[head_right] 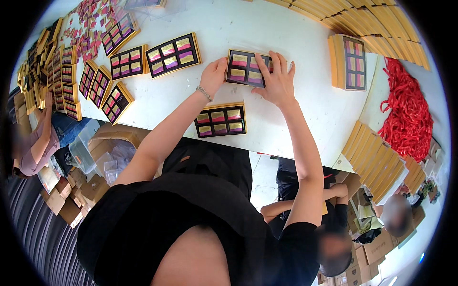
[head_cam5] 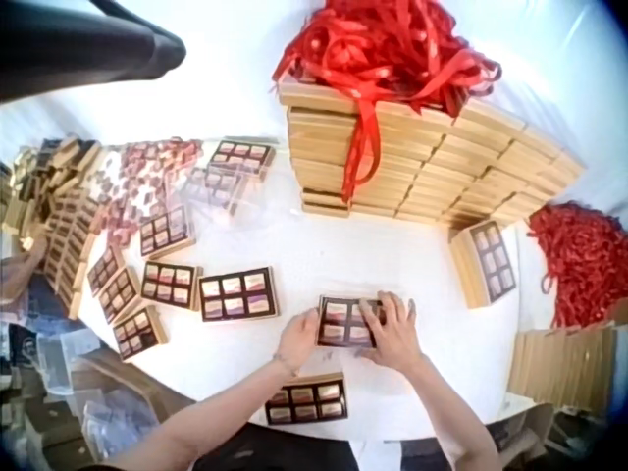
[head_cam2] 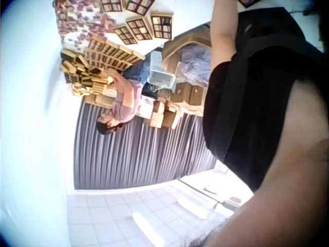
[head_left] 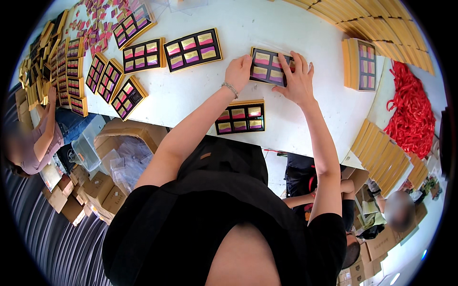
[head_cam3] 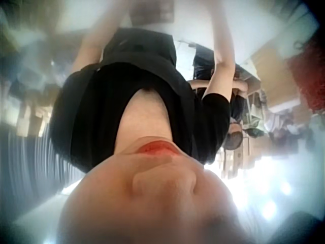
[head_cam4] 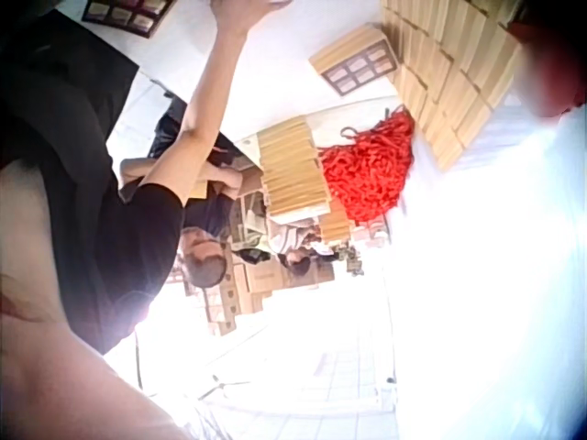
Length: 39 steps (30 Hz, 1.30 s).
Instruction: The person assembles small rectangular palettes by placing pink and yellow rectangular inserts into black trays, then covers them with clear plastic lids. The person stacks the completed palettes and continues the process with additional trays and inserts.
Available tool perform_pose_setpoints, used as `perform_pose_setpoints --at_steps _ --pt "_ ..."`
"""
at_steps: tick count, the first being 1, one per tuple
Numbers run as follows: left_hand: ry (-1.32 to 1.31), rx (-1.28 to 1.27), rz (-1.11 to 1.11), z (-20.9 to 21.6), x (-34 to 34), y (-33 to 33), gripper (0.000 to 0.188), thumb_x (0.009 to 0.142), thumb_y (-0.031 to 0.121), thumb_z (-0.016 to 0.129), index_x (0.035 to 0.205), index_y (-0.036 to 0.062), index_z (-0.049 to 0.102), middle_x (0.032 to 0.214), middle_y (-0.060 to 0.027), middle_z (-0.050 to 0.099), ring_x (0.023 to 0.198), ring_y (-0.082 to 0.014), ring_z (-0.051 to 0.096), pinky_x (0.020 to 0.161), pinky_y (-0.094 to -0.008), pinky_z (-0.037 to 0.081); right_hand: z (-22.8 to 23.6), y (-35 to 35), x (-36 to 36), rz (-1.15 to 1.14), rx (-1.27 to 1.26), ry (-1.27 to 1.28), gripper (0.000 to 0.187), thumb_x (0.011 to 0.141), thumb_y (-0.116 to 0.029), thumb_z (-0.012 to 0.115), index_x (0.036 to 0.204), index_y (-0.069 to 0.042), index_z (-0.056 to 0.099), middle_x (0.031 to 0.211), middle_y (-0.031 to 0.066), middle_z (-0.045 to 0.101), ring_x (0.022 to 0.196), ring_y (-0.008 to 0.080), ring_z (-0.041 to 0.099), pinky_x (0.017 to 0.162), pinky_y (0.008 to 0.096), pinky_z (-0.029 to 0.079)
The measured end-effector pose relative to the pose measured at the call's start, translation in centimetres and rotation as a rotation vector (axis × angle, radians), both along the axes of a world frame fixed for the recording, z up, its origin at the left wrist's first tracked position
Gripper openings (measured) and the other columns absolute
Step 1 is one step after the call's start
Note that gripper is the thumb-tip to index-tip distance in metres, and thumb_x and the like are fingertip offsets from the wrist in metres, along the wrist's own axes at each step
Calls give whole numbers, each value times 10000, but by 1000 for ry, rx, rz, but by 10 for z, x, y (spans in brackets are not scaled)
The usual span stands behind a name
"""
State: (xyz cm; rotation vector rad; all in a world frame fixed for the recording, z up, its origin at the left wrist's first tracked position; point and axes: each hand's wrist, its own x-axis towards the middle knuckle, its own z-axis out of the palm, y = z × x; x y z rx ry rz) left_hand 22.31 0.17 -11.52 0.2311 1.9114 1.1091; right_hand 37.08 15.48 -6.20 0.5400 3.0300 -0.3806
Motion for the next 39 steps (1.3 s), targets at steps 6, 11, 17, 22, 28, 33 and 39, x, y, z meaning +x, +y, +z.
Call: perform_pose_setpoints --at_steps 6,11,17,22,28,33,39 --pt "433 34 -94 11 5 7 396 958 292 521 1211 -1 605 980 -181 661 933 -309 632 837 -363 484 4 5 -2 74 -24 28 1076 480 -363 902 1435 -286 412 1446 104 346 1330 350 313 1046 614 280" --pt "373 49 -13 10 3 15 324 926 280 534 1139 64 650 929 -168 642 915 -322 598 822 -411 477 2 13 -4 41 -55 91 1087 466 -348 907 1433 -281 416 1444 98 353 1307 356 341 1060 517 319" --pt "337 37 6 8 4 19 310 896 244 587 1133 58 659 919 -153 659 911 -304 613 818 -395 486 1 20 -3 32 -75 -5 1079 483 -350 902 1438 -267 409 1459 109 338 1314 383 324 1058 508 325" --pt "325 30 25 4 2 18 295 848 198 664 1099 43 681 935 -133 701 858 -267 671 783 -360 519 -5 11 1 21 68 -27 1027 539 -410 867 1443 -266 401 1469 139 321 1315 406 310 1042 586 291" --pt "360 69 40 17 -8 25 336 845 182 693 1137 19 662 1001 -126 718 895 -199 693 779 -305 532 -1 23 -2 -63 -72 13 945 559 -334 833 1409 -241 432 1403 153 378 1276 380 360 976 548 348" --pt "1300 55 -41 71 -137 -27 397 803 129 717 1180 63 612 1227 -135 604 1148 -329 548 955 -396 462 57 72 34 -503 136 451 838 587 -360 813 1326 -96 517 1192 223 553 1032 414 541 923 475 436" --pt "1675 -427 -788 63 -271 -46 553 836 234 670 1349 117 500 1480 -49 396 1408 -244 304 1112 -527 280 50 151 76 -966 435 -98 933 741 -630 682 1485 -209 309 1456 264 316 1326 454 319 1002 586 368"
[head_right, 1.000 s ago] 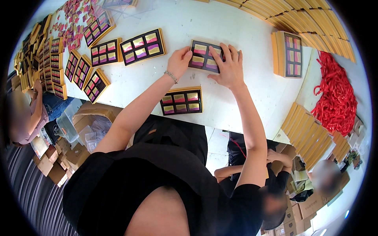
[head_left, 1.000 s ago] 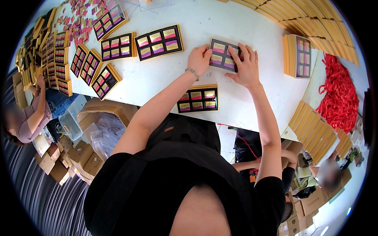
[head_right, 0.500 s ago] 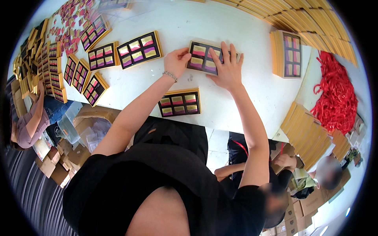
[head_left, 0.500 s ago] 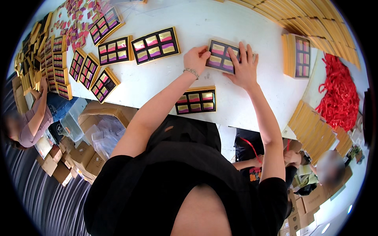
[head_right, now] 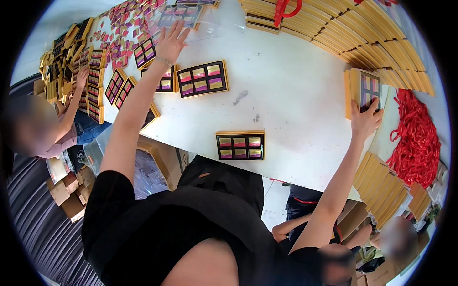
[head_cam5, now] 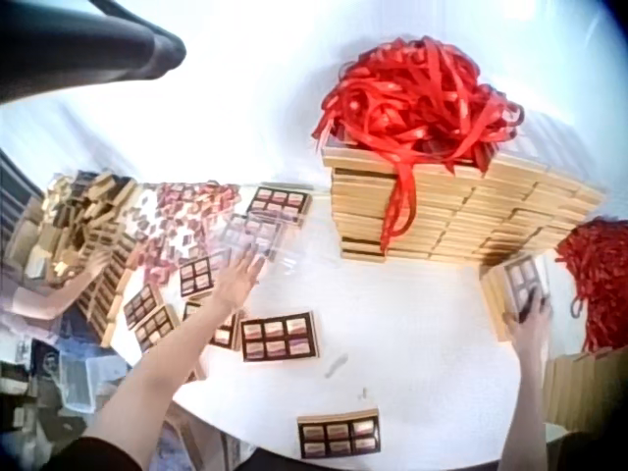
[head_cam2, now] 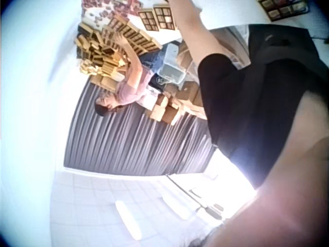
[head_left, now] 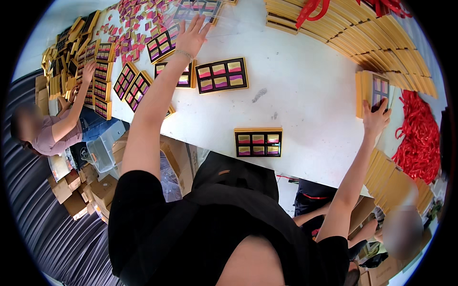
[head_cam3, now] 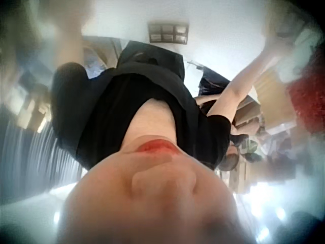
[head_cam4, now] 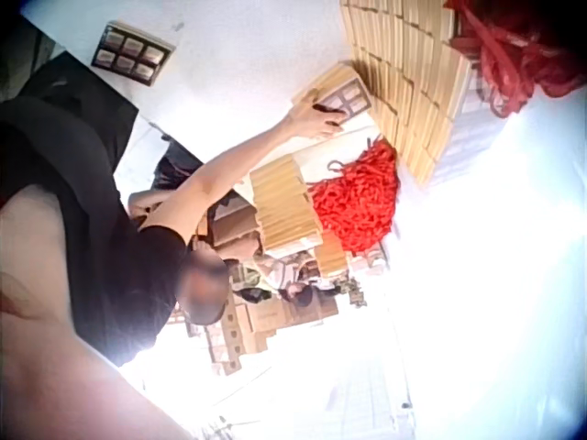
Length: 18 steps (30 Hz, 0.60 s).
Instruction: The person assembles small rectangular palettes by placing pink and yellow rectangular inserts into black trays, then covers them with clear plastic lids. The person stacks the completed palettes and continues the process with additional trays and inserts.
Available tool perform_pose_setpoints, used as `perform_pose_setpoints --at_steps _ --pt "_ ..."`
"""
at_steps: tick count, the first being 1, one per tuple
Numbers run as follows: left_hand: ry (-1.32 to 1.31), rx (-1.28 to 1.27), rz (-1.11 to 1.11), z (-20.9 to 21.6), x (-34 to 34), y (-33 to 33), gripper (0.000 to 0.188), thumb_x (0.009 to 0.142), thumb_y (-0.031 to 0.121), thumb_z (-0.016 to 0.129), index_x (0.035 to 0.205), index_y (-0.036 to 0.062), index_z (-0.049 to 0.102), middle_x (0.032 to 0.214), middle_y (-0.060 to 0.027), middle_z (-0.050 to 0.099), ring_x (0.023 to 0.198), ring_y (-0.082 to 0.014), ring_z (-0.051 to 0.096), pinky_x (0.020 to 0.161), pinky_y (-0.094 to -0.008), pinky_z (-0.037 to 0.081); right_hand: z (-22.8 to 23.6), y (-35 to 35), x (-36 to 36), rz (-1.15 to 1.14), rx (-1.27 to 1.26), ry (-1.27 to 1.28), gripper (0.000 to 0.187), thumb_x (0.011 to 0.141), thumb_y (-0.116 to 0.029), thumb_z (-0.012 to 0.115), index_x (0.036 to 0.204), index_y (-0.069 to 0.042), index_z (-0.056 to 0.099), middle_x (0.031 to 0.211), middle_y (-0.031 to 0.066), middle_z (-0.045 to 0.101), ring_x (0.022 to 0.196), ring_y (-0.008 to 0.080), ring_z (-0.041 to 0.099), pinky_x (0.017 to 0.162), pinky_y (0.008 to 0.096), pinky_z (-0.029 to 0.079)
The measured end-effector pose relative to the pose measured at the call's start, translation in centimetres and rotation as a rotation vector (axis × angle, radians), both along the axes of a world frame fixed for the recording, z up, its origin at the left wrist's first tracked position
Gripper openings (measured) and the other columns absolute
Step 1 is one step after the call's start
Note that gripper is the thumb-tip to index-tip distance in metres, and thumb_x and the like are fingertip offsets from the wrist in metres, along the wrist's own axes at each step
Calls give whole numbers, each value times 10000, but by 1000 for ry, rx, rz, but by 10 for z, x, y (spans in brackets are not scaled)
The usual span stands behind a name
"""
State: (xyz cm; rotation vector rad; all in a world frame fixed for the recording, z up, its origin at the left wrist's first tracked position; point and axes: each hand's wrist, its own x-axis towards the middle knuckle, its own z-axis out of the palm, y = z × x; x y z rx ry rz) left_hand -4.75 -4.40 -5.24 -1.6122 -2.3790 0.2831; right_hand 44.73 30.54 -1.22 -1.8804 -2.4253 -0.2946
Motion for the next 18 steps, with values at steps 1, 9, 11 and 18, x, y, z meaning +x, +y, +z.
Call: perform_pose_setpoints --at_steps 1,9,11,18 --pt "65 9 -46 0 -7 -3 474 842 194 660 1292 123 530 1468 -21 420 1401 -213 323 1124 -521 291 -1 -3 -4 -17 -35 -46 929 753 -642 667 1495 -230 289 1488 257 278 1359 453 278 1005 606 356" --pt "-505 313 -300 117 101 1 173 874 57 629 1040 61 583 996 -75 653 900 -225 665 883 -312 543 47 -179 -85 948 26 441 1087 758 -625 677 1525 -73 141 1546 281 153 1422 497 131 1073 685 100" --pt "-1407 490 10 141 158 -6 120 968 96 553 1064 25 564 983 -109 675 897 -195 675 814 -310 562 66 -225 -102 1096 -59 567 1154 746 -613 705 1522 -27 84 1537 322 114 1424 507 106 1105 631 105" --pt "-2481 771 596 96 307 -63 114 998 53 446 1110 60 467 1162 -172 623 1076 -255 619 966 -392 503 55 -261 -53 906 -479 358 1074 567 -372 860 1462 -119 323 1450 306 281 1221 421 396 935 559 302"
